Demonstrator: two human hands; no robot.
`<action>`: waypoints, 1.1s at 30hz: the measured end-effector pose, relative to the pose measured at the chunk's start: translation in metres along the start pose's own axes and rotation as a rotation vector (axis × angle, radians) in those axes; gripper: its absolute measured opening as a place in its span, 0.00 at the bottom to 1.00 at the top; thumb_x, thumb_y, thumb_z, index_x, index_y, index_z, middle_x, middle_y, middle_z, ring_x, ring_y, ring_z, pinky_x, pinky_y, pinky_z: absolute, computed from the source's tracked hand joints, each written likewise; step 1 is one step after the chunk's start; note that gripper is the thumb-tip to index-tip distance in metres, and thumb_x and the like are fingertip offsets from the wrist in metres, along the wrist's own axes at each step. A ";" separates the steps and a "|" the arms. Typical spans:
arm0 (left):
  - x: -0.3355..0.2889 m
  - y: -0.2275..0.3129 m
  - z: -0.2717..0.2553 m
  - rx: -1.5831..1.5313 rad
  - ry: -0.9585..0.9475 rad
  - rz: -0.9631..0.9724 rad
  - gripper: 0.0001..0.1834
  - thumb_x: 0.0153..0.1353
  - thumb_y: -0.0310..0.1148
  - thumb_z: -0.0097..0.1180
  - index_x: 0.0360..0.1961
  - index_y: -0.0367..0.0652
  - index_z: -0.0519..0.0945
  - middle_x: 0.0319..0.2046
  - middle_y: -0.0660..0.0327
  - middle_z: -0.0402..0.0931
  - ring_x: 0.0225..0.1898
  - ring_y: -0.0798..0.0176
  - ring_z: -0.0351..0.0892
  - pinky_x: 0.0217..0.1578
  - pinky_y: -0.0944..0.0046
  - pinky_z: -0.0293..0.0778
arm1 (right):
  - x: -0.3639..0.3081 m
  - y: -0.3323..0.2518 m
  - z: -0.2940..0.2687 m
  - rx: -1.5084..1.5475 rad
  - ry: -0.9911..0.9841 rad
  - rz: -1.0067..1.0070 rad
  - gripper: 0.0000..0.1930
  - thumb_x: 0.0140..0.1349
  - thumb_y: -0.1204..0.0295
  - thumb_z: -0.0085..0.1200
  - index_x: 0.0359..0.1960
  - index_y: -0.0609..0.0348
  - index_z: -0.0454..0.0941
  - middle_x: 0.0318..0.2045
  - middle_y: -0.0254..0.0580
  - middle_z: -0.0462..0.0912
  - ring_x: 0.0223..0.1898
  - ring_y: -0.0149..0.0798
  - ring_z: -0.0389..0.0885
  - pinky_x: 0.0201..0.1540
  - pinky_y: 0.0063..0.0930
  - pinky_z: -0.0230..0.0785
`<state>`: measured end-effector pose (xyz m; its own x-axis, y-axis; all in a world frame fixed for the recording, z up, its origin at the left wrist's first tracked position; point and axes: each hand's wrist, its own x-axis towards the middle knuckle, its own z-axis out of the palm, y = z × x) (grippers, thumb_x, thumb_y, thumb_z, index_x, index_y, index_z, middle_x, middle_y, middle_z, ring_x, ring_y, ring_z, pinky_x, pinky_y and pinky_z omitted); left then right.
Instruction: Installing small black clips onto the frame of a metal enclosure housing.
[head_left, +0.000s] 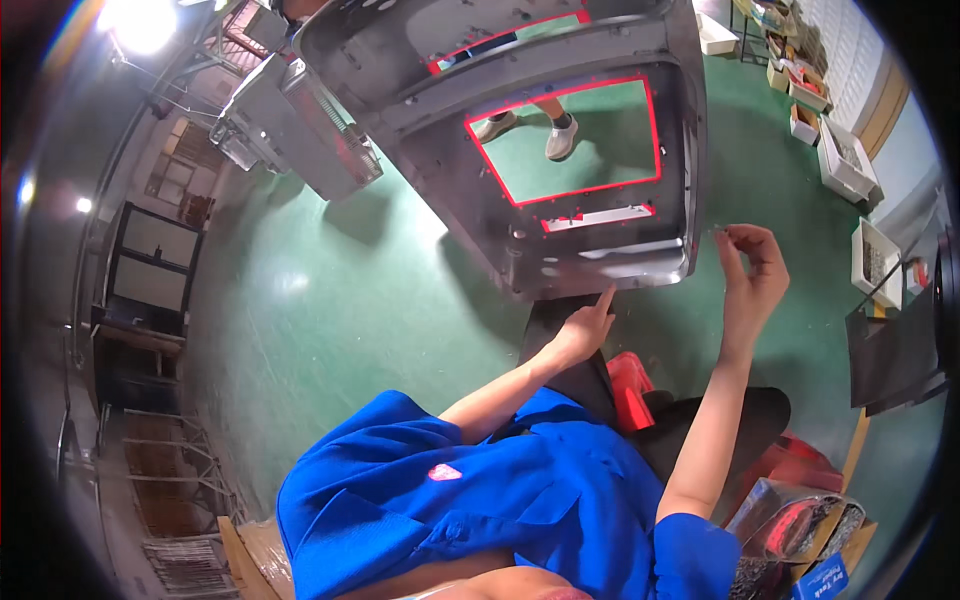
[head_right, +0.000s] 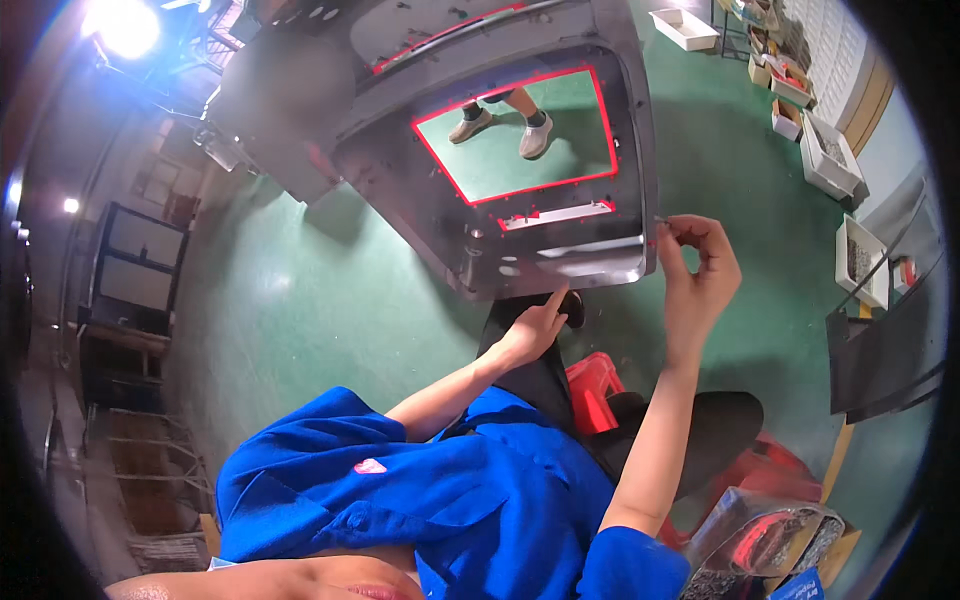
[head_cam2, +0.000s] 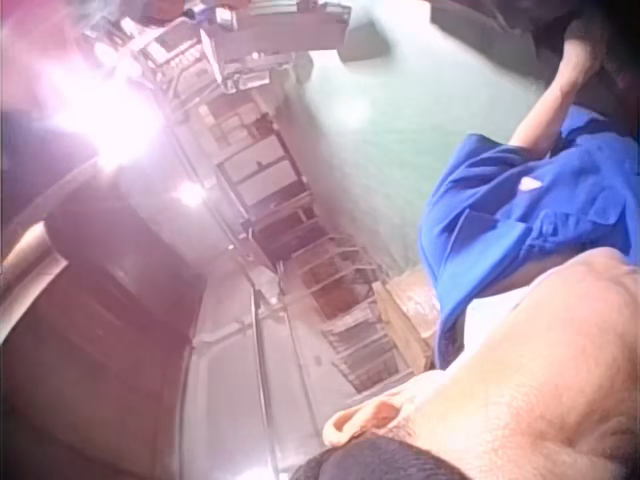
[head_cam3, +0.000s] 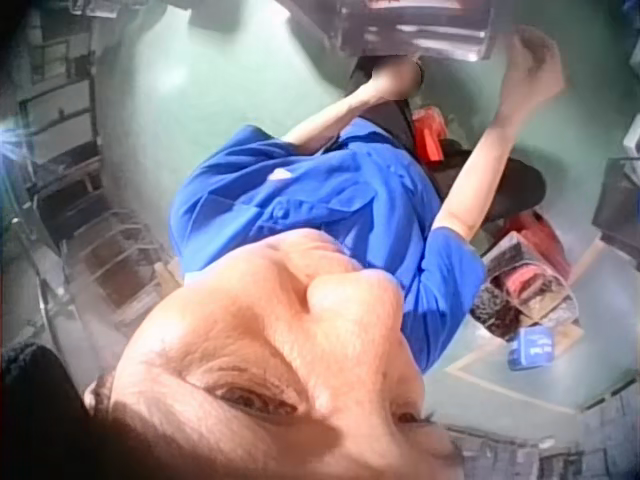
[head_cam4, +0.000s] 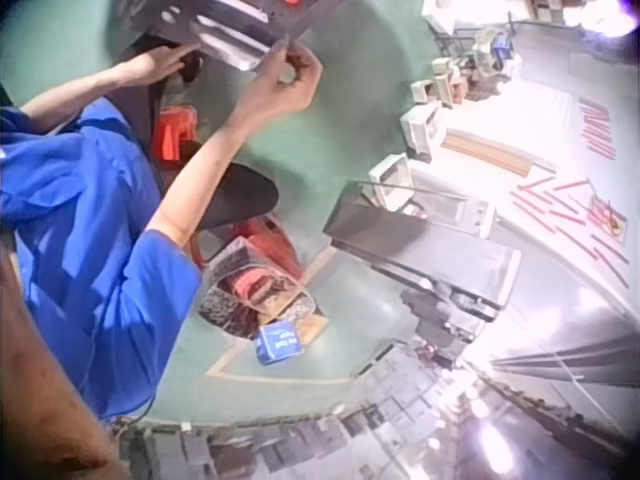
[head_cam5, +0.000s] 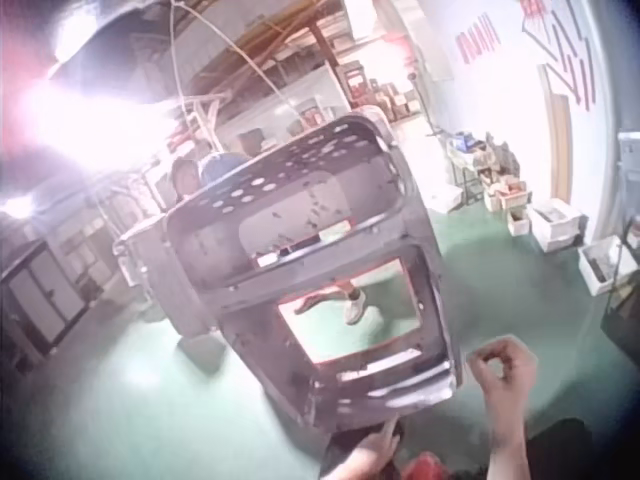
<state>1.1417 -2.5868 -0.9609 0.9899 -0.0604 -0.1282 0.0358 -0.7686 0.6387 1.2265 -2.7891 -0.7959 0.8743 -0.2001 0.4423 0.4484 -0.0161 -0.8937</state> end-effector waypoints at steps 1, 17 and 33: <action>0.000 -0.003 0.005 0.007 -0.009 -0.023 0.33 0.63 0.34 0.46 0.66 0.38 0.50 0.25 0.34 0.74 0.30 0.35 0.75 0.32 0.42 0.68 | -0.003 0.007 -0.004 0.007 0.019 0.015 0.03 0.54 0.81 0.57 0.29 0.65 0.77 0.25 0.32 0.77 0.31 0.23 0.73 0.38 0.18 0.66; 0.019 -0.074 0.051 0.174 0.191 -0.014 0.45 0.50 0.24 0.51 0.68 0.32 0.42 0.18 0.46 0.76 0.21 0.46 0.78 0.23 0.52 0.75 | -0.056 0.112 -0.023 0.059 -0.044 0.202 0.04 0.55 0.80 0.59 0.32 0.65 0.79 0.28 0.33 0.80 0.31 0.23 0.76 0.38 0.15 0.67; 0.038 -0.107 0.085 0.158 0.246 -0.135 0.41 0.56 0.26 0.48 0.69 0.37 0.43 0.19 0.44 0.74 0.23 0.44 0.77 0.26 0.50 0.73 | -0.174 0.184 -0.068 0.132 -0.218 0.582 0.03 0.57 0.79 0.56 0.32 0.64 0.78 0.29 0.38 0.80 0.31 0.27 0.76 0.36 0.19 0.68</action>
<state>1.1642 -2.5614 -1.0984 0.9818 0.1900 -0.0044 0.1666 -0.8495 0.5005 1.1439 -2.8242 -1.0424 0.9934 0.0643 -0.0954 -0.1046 0.1589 -0.9817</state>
